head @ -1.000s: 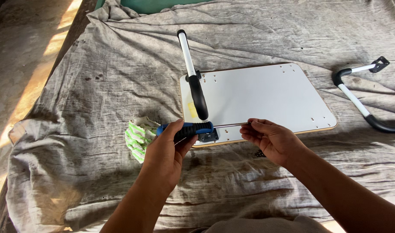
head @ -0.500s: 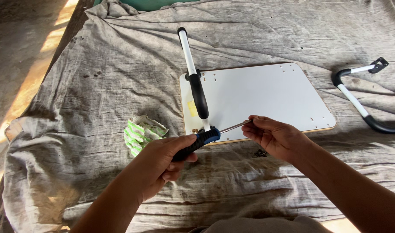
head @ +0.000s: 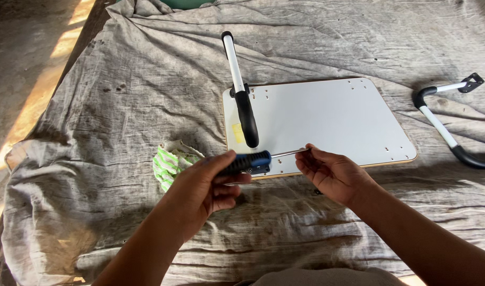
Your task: The person uses a screwdriver to tighten screws that attach a white metal leg to a white tabletop. They insert screws and turn the screwdriver to secure the leg in place.
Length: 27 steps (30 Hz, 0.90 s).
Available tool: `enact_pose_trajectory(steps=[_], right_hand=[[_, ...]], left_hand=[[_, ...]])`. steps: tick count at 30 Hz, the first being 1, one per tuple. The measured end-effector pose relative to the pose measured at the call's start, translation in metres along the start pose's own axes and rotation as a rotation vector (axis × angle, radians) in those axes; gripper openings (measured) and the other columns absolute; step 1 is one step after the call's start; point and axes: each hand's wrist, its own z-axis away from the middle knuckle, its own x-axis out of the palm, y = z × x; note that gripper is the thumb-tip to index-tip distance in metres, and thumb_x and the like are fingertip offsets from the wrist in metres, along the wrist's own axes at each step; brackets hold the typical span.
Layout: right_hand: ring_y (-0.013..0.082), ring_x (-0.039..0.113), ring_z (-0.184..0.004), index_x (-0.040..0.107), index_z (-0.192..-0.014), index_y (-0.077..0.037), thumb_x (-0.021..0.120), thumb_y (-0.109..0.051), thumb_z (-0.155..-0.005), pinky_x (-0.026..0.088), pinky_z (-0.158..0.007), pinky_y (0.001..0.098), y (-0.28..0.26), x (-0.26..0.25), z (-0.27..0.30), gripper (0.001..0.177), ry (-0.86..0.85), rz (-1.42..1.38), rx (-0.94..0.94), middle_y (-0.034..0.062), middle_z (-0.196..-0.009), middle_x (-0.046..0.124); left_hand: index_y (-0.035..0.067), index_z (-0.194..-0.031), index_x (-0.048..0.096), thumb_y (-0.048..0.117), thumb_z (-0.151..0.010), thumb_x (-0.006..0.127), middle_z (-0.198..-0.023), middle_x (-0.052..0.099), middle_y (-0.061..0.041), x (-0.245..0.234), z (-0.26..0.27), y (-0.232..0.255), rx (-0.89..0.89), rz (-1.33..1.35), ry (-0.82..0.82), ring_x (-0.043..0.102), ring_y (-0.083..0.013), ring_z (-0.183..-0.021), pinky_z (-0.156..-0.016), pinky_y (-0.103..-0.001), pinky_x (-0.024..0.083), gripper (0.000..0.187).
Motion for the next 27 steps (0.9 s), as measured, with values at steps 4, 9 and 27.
enact_pose_trajectory(steps=[4,9,27], right_hand=[[0.0246,0.068,-0.103,0.064,-0.104,0.002,0.066,-0.007,-0.092,0.055,-0.096,0.0360,0.012,0.006,0.002,0.016,-0.029,0.097,0.062,0.0160,-0.106,0.067],[0.0239,0.068,-0.093,0.066,-0.103,0.005,0.068,-0.003,-0.089,0.059,-0.090,0.0347,0.035,0.010,-0.003,0.016,-0.085,0.216,0.149,0.0153,-0.097,0.069],[0.0190,0.065,-0.081,0.066,-0.103,0.006,0.070,-0.003,-0.092,0.057,-0.078,0.0321,0.089,0.038,-0.033,0.015,0.138,0.234,0.288,0.0140,-0.093,0.069]], left_hand=[[0.008,-0.115,0.063,0.037,-0.089,0.073,-0.082,0.066,-0.005,-0.003,-0.008,-0.007,0.103,0.232,0.161,0.059,-0.0112,-0.066,-0.066,-0.035,0.057,0.040],[0.007,-0.111,0.058,0.041,-0.093,0.074,-0.080,0.050,-0.002,-0.005,-0.016,-0.016,0.118,0.349,0.355,0.052,-0.0142,-0.075,-0.079,-0.039,0.064,0.042],[0.004,-0.100,0.062,0.031,-0.088,0.071,-0.086,0.066,-0.004,-0.029,-0.001,-0.008,0.410,0.226,0.564,0.070,-0.0148,-0.077,-0.072,-0.033,0.068,0.032]])
